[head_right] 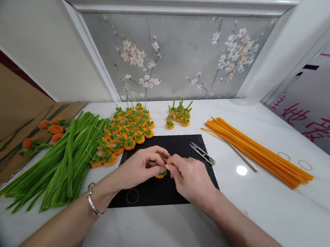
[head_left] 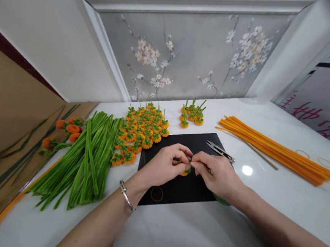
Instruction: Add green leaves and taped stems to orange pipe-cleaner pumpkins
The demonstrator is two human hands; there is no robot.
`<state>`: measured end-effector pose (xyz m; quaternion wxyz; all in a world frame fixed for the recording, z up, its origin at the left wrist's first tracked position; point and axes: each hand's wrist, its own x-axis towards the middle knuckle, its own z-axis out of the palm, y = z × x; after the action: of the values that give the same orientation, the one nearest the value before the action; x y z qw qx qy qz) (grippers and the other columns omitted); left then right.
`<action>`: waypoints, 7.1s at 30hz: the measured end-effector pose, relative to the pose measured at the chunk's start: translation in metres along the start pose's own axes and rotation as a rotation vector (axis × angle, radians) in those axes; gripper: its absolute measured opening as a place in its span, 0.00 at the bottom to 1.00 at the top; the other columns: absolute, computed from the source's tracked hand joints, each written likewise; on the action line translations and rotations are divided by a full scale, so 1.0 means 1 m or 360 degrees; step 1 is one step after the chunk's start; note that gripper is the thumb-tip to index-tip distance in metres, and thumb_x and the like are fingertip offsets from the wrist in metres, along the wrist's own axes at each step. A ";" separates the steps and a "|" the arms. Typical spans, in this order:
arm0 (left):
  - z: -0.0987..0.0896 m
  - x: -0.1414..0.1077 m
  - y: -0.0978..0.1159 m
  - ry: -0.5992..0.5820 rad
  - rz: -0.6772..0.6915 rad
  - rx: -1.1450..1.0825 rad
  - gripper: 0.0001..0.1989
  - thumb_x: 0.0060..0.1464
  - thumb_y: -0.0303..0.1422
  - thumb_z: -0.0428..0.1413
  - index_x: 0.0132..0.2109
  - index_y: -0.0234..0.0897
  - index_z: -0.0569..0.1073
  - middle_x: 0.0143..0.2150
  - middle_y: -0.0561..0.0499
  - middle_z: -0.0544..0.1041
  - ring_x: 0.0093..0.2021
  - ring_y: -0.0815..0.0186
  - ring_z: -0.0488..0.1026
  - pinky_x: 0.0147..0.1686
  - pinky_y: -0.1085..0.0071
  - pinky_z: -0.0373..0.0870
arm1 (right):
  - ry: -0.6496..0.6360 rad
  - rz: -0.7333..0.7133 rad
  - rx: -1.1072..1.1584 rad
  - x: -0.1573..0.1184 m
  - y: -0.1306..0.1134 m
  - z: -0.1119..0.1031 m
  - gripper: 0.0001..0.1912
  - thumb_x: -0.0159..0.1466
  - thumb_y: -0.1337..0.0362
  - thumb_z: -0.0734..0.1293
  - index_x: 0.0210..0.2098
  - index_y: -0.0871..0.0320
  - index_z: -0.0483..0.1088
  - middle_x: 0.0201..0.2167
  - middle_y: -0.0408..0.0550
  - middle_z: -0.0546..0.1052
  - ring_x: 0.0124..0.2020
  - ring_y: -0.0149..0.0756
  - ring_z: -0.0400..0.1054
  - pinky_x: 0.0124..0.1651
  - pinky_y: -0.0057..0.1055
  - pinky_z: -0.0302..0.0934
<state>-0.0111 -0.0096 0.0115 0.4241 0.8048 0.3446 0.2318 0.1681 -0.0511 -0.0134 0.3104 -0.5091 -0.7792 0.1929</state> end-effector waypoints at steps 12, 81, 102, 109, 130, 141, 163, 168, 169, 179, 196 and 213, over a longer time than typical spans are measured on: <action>0.028 -0.003 0.007 0.0473 0.0178 0.0575 0.10 0.55 0.22 0.48 0.29 0.34 0.70 0.47 0.45 0.70 0.41 0.66 0.71 0.42 0.69 0.69 | -0.0079 0.0604 0.0861 0.004 -0.003 0.001 0.14 0.65 0.56 0.59 0.26 0.57 0.62 0.19 0.39 0.69 0.16 0.27 0.61 0.21 0.24 0.56; 0.008 -0.003 0.005 0.0502 -0.0250 -0.0065 0.07 0.54 0.28 0.52 0.31 0.34 0.74 0.39 0.48 0.73 0.38 0.66 0.70 0.40 0.70 0.66 | -0.0125 0.1352 0.2428 -0.017 -0.039 0.019 0.21 0.54 0.47 0.69 0.31 0.60 0.66 0.25 0.38 0.59 0.20 0.21 0.47 0.22 0.23 0.39; 0.005 -0.004 0.007 0.0485 -0.0387 -0.0456 0.07 0.51 0.31 0.56 0.31 0.34 0.78 0.42 0.46 0.73 0.42 0.64 0.70 0.43 0.68 0.66 | 0.0242 0.0694 0.1118 -0.001 0.001 -0.014 0.21 0.63 0.47 0.57 0.43 0.56 0.68 0.29 0.46 0.66 0.25 0.33 0.60 0.28 0.31 0.56; 0.000 -0.006 0.016 0.0376 -0.0558 -0.0815 0.06 0.48 0.31 0.59 0.30 0.32 0.79 0.45 0.45 0.71 0.39 0.67 0.70 0.38 0.71 0.67 | 0.0317 0.0395 -0.0463 0.000 0.073 -0.016 0.14 0.64 0.66 0.57 0.48 0.58 0.65 0.44 0.57 0.68 0.40 0.45 0.66 0.39 0.38 0.62; 0.014 -0.007 0.022 0.0071 -0.0507 -0.0958 0.05 0.48 0.27 0.58 0.29 0.32 0.79 0.39 0.48 0.72 0.37 0.69 0.68 0.40 0.72 0.64 | 0.0284 -0.0603 0.0063 0.000 0.023 -0.017 0.10 0.64 0.71 0.62 0.35 0.53 0.74 0.37 0.47 0.74 0.38 0.35 0.69 0.41 0.35 0.62; 0.016 -0.009 0.012 0.0031 -0.0423 -0.0633 0.07 0.49 0.26 0.55 0.32 0.33 0.79 0.40 0.48 0.74 0.41 0.65 0.71 0.43 0.70 0.66 | 0.0220 -0.0751 -0.0070 0.001 0.018 -0.017 0.12 0.65 0.73 0.59 0.32 0.55 0.71 0.34 0.46 0.74 0.34 0.32 0.67 0.39 0.35 0.56; 0.031 -0.011 0.009 0.0340 0.0295 0.0555 0.11 0.56 0.21 0.49 0.28 0.32 0.72 0.45 0.46 0.71 0.39 0.69 0.72 0.41 0.73 0.69 | -0.0040 0.0171 0.0556 -0.006 0.005 -0.008 0.09 0.62 0.68 0.61 0.42 0.55 0.60 0.28 0.40 0.70 0.29 0.31 0.66 0.33 0.27 0.60; 0.031 -0.011 0.012 0.0407 0.0311 0.0498 0.08 0.56 0.21 0.49 0.34 0.34 0.71 0.45 0.47 0.70 0.41 0.69 0.71 0.43 0.72 0.69 | -0.0062 0.0277 0.0863 -0.004 0.005 -0.011 0.08 0.61 0.66 0.61 0.42 0.56 0.61 0.26 0.40 0.69 0.28 0.30 0.63 0.33 0.28 0.59; 0.031 -0.011 0.013 0.0416 0.0305 0.0481 0.08 0.56 0.21 0.49 0.36 0.35 0.71 0.45 0.47 0.70 0.42 0.68 0.71 0.44 0.72 0.69 | -0.0069 0.0319 0.0963 -0.003 0.004 -0.012 0.08 0.61 0.65 0.61 0.41 0.56 0.60 0.25 0.40 0.68 0.27 0.30 0.63 0.32 0.28 0.59; 0.029 -0.011 0.014 0.0421 0.0205 0.0281 0.10 0.58 0.25 0.49 0.36 0.37 0.75 0.45 0.48 0.69 0.31 0.74 0.67 0.32 0.76 0.66 | -0.0063 0.0440 0.1273 -0.002 0.004 -0.018 0.10 0.62 0.61 0.63 0.40 0.57 0.61 0.23 0.39 0.65 0.25 0.29 0.60 0.28 0.27 0.56; 0.021 -0.009 0.020 0.0129 -0.0495 -0.1284 0.05 0.49 0.29 0.60 0.33 0.33 0.80 0.48 0.44 0.70 0.45 0.64 0.69 0.43 0.69 0.66 | 0.0210 -0.0454 0.0378 -0.005 0.013 -0.023 0.11 0.62 0.69 0.64 0.41 0.52 0.76 0.35 0.47 0.73 0.34 0.33 0.70 0.34 0.28 0.67; 0.023 -0.012 0.019 0.0233 -0.0029 -0.0164 0.21 0.53 0.22 0.50 0.54 0.40 0.64 0.51 0.45 0.69 0.43 0.66 0.71 0.43 0.67 0.70 | 0.0044 -0.0414 0.0037 -0.005 0.008 -0.016 0.10 0.63 0.71 0.59 0.30 0.58 0.69 0.29 0.49 0.73 0.31 0.35 0.67 0.34 0.31 0.63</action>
<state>0.0027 -0.0381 0.0144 0.4406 0.7596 0.3697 0.3036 0.1858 -0.0525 -0.0079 0.3493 -0.4028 -0.8321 0.1530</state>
